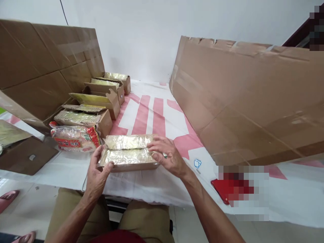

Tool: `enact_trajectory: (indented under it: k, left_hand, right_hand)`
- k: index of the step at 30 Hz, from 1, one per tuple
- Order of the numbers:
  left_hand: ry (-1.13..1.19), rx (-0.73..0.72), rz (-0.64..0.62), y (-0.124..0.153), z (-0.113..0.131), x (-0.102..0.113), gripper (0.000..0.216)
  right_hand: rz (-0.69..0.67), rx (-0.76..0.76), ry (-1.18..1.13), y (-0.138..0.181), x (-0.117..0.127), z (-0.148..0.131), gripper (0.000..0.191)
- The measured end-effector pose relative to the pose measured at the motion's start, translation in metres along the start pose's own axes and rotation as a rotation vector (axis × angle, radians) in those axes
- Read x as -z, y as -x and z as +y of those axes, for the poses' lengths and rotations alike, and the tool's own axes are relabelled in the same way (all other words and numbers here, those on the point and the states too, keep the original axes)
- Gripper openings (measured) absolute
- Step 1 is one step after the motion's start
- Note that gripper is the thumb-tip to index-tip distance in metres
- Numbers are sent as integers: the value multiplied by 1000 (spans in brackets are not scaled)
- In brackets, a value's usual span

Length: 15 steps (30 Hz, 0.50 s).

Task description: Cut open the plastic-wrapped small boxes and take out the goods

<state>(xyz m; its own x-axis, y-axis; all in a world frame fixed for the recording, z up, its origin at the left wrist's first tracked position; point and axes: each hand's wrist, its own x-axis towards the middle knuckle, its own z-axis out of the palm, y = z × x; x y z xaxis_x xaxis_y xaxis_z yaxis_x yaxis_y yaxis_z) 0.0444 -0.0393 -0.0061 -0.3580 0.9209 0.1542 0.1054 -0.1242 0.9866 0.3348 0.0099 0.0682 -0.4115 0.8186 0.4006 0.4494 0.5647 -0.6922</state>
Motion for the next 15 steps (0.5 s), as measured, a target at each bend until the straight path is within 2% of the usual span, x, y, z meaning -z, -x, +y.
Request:
enact_trajectory:
  k: [2,5,9,12,15]
  left_hand:
    - [34,32,-18,3,-6,0,87]
    - [67,99,-72,8,-13,-2,92]
    - [95,163,-133,18,-16,2,90]
    - [100,152,-92,25,-15,24,84]
    - [65,141,12,31,-15,65,69]
  right_hand:
    - [3,23,161,19,-4,5,47]
    - [3,48,294,37,-12,15,61]
    - [22,88,339,45,-25,11,55]
    - [45,163,336,44,-37,-10,51]
    - [-3,245,276,39,-59,-39,51]
